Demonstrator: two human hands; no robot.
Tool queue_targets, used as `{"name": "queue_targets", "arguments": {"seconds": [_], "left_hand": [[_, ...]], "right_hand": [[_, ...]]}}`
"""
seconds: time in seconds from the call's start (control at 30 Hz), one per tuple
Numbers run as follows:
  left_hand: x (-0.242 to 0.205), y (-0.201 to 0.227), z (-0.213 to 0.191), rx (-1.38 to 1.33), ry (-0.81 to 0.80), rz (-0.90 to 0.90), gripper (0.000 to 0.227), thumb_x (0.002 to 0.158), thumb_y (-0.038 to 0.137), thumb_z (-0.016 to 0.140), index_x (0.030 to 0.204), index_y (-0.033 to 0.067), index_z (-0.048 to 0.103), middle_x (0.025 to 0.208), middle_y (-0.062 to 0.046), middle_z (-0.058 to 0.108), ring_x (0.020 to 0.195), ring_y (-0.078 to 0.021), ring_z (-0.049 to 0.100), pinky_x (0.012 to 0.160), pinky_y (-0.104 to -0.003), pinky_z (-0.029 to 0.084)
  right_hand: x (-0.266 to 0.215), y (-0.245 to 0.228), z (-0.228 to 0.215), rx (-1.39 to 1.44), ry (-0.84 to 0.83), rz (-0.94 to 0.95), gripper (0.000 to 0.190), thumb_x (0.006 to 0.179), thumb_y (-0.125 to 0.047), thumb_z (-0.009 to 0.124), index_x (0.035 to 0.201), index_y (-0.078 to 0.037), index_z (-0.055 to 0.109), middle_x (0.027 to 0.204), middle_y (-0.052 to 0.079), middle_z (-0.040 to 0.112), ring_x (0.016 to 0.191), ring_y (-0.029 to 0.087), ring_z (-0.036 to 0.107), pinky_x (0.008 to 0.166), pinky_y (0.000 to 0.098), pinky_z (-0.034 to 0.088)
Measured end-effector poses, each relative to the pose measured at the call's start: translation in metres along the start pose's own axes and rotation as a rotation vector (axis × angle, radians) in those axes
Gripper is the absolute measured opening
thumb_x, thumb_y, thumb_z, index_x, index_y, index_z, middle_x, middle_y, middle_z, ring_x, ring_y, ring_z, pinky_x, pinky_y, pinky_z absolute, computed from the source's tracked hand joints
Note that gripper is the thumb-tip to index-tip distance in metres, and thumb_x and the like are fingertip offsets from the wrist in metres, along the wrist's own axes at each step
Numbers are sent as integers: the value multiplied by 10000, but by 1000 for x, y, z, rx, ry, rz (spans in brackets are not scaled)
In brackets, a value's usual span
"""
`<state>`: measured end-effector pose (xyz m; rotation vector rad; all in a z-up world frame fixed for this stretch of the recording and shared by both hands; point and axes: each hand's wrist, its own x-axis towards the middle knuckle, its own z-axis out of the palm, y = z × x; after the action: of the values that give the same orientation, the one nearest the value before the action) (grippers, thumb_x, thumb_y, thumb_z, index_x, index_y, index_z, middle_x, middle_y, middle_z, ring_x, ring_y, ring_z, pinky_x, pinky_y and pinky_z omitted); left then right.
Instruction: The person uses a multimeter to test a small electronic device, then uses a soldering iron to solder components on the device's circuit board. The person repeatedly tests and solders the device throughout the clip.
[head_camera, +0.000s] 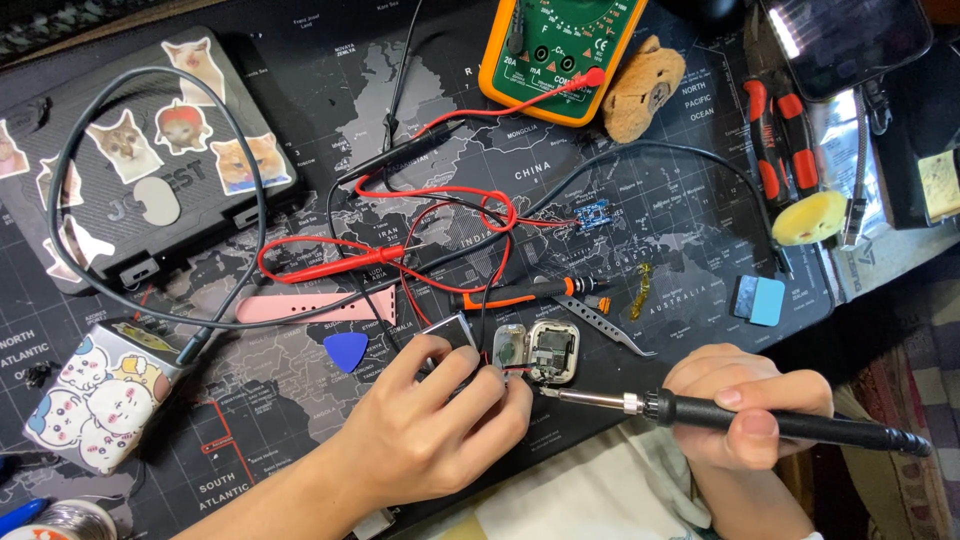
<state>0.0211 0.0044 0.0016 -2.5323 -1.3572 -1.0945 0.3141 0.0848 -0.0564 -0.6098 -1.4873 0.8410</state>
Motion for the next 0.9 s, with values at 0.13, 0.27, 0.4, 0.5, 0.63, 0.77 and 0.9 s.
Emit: {"name": "queue_targets", "arguments": {"seconds": [0.13, 0.27, 0.4, 0.5, 0.63, 0.77, 0.9], "left_hand": [[0, 0, 0, -6, 2, -2, 158, 1119, 44, 597, 1000, 59, 701, 866, -64, 544, 714, -225, 499, 684, -364, 442], [-1, -1, -1, -24, 10, 0, 153, 1113, 44, 614, 989, 58, 701, 880, -78, 570, 720, -232, 516, 682, -367, 445], [-5, -4, -3, -92, -5, -11, 122, 1104, 9, 625, 1007, 61, 678, 880, -86, 566, 736, -243, 528, 699, -385, 475], [-10, -6, -3, -171, -33, -35, 106, 1117, 7, 602, 1041, 40, 668, 907, -106, 577, 763, -269, 546, 726, -405, 489], [-10, -8, -4, -259, -38, -70, 89, 1110, -13, 609, 1044, -27, 667, 920, -135, 602, 763, -291, 550, 690, -414, 474], [-10, -10, -6, -238, -69, -61, 89, 1114, 16, 625, 1049, -20, 673, 922, -135, 604, 777, -297, 562, 691, -412, 476], [-8, -10, -8, -206, -62, -11, 85, 1095, 7, 665, 1014, -15, 648, 872, -123, 607, 769, -284, 593, 712, -386, 512]], "right_hand": [[0, -1, 0, 8, 0, 17, 298, 1102, -355, 535, 956, -136, 395, 453, -4, 373, 285, 133, 414, 297, 298, 348], [5, -6, 10, -66, 54, 1, 329, 1114, -400, 514, 969, -141, 371, 441, -10, 359, 292, 127, 419, 320, 293, 296], [8, -6, 7, -35, 94, -2, 337, 1188, -482, 417, 1064, -185, 317, 498, -24, 345, 305, 129, 361, 314, 280, 298], [9, -6, 2, 73, 139, 66, 329, 1200, -503, 428, 1092, -202, 347, 590, -6, 407, 330, 140, 386, 309, 273, 349], [19, -13, 12, 66, 211, 183, 360, 1196, -559, 462, 1131, -216, 372, 606, -14, 351, 330, 171, 299, 304, 287, 327], [18, -11, 11, 57, 208, 179, 351, 1206, -563, 466, 1152, -222, 403, 621, -7, 393, 333, 156, 313, 294, 277, 337], [13, -5, 5, 26, 220, 151, 348, 1210, -577, 475, 1182, -239, 396, 656, -22, 377, 387, 107, 335, 308, 249, 329]]}}
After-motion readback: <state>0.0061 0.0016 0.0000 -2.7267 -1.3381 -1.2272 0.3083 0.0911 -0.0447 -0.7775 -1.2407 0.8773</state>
